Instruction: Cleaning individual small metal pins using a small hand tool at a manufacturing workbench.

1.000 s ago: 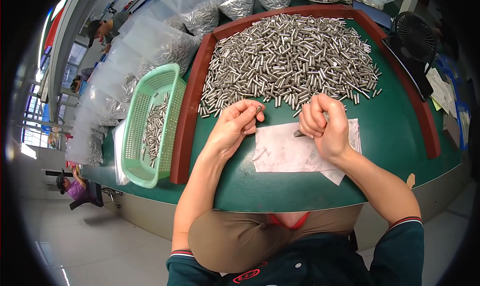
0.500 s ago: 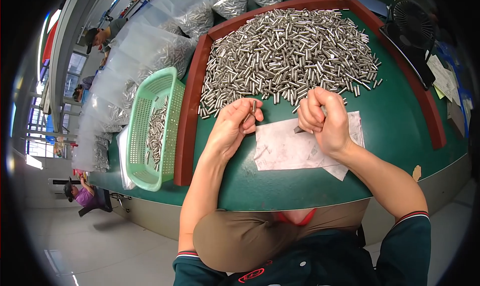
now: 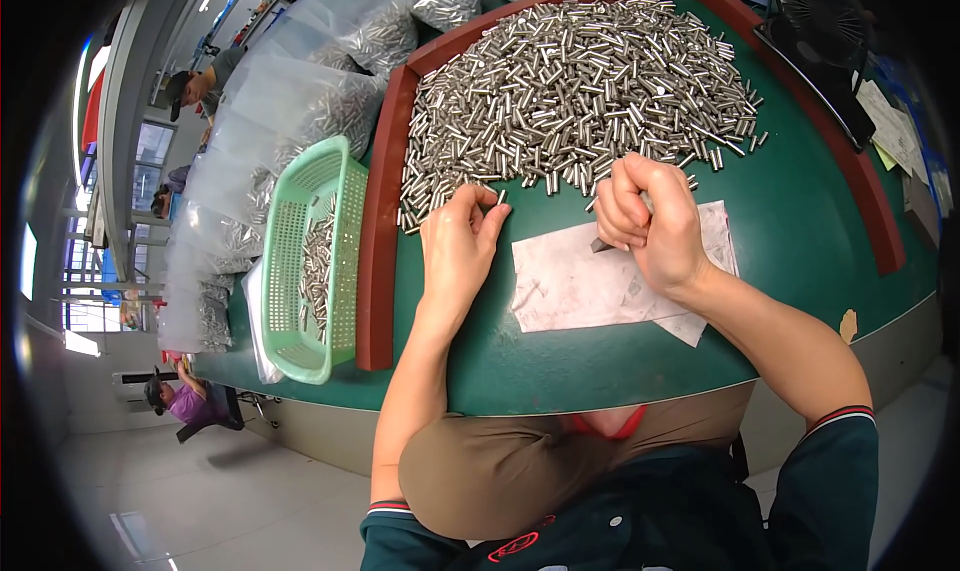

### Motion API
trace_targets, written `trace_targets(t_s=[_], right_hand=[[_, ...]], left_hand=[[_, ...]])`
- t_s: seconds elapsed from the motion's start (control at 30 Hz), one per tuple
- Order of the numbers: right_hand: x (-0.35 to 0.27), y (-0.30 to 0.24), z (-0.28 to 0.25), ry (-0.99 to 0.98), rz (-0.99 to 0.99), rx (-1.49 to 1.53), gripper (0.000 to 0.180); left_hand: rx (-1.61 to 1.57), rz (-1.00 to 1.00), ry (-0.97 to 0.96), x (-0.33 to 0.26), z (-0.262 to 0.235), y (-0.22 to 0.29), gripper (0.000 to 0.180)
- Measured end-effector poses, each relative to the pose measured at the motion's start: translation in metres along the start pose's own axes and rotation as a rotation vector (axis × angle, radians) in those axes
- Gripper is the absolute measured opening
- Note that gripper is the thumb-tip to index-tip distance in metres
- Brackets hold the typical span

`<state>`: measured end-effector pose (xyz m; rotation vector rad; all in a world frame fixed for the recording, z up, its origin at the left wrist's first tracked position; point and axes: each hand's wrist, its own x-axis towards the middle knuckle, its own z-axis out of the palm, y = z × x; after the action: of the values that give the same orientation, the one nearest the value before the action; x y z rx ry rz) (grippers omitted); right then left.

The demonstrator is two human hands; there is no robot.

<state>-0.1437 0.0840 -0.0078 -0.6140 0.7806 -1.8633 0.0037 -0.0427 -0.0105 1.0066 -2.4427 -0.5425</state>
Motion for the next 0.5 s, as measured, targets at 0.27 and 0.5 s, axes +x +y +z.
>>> trace_targets(t_s=[0.27,0.5], right_hand=[[0.000,-0.001,0.000,0.010,0.004,-0.050,0.039],[0.000,0.000,-0.003,0.015,0.001,-0.001,0.036]], left_hand=[[-1.584,-0.539,-0.507,-0.002,-0.009,-0.005,0.006],[-1.480,-0.532,-0.553,-0.003,-0.001,-0.001,0.008]])
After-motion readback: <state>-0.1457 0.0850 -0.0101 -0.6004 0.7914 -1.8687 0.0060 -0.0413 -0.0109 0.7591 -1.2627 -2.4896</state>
